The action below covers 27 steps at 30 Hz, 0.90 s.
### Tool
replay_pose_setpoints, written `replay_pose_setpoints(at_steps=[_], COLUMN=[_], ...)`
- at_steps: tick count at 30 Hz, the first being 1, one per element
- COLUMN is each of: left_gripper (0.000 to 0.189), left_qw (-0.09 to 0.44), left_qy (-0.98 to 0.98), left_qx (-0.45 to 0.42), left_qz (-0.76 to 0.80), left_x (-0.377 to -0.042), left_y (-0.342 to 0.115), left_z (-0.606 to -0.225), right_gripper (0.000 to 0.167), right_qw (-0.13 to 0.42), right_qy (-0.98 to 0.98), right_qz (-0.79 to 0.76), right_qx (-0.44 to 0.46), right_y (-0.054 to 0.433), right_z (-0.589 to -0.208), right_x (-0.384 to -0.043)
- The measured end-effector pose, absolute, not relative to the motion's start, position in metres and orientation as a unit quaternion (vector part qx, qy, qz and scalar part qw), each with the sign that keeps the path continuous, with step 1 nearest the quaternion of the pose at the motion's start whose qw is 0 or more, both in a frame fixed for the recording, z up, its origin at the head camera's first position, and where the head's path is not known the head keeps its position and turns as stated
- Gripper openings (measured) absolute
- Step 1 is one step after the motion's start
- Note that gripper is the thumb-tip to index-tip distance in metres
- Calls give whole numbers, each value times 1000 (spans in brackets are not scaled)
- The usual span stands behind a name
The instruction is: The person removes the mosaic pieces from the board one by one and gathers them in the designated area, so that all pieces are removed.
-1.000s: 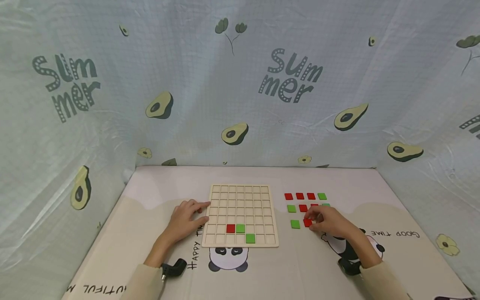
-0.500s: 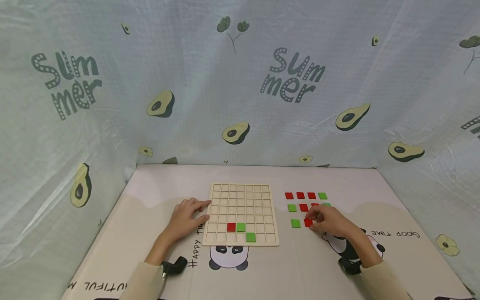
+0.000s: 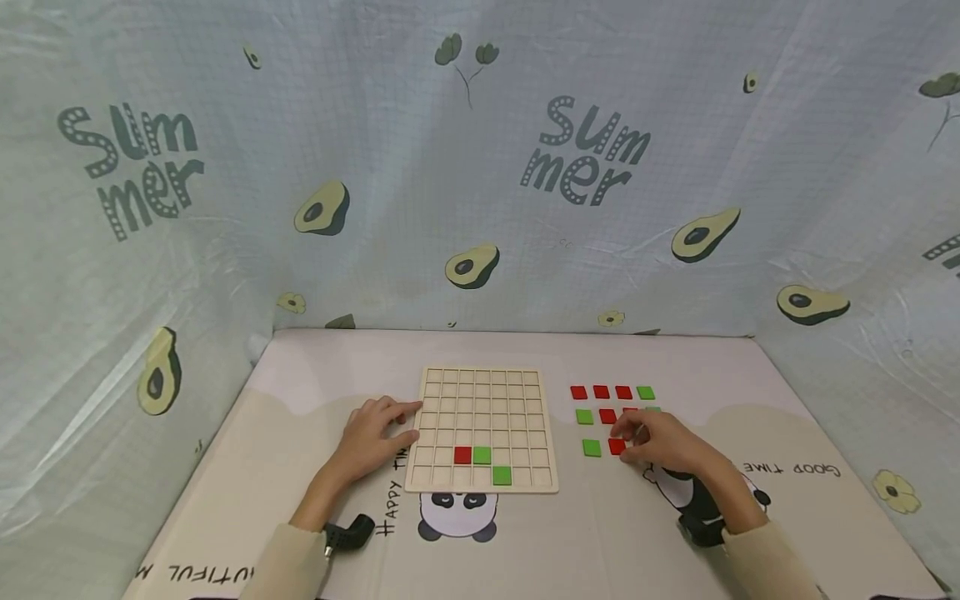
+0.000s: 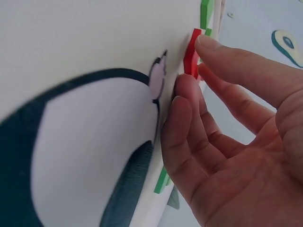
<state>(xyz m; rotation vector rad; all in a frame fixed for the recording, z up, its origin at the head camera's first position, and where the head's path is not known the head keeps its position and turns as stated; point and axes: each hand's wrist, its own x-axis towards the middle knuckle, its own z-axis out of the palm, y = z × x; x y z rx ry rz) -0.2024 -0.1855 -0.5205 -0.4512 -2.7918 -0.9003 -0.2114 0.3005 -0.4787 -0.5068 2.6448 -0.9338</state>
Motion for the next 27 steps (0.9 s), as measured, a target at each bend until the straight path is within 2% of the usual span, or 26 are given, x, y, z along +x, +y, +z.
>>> replay_pose_setpoints(at_steps=[11,27], left_gripper=[47,46], left_qw=[88,90], left_qy=[-937,-936], left_qx=[-151,-151], left_qz=[-301,-304], left_x=[-202,-201], left_y=[-186,-186], left_z=[-522,-521], right_gripper=[26,23], right_qw=[132,117], right_qy=[921,905], right_qz=[-319,-325], right_qx=[-181,-250], right_y=[293,225], right_z=[-467,-459], right_x=[-213,-231])
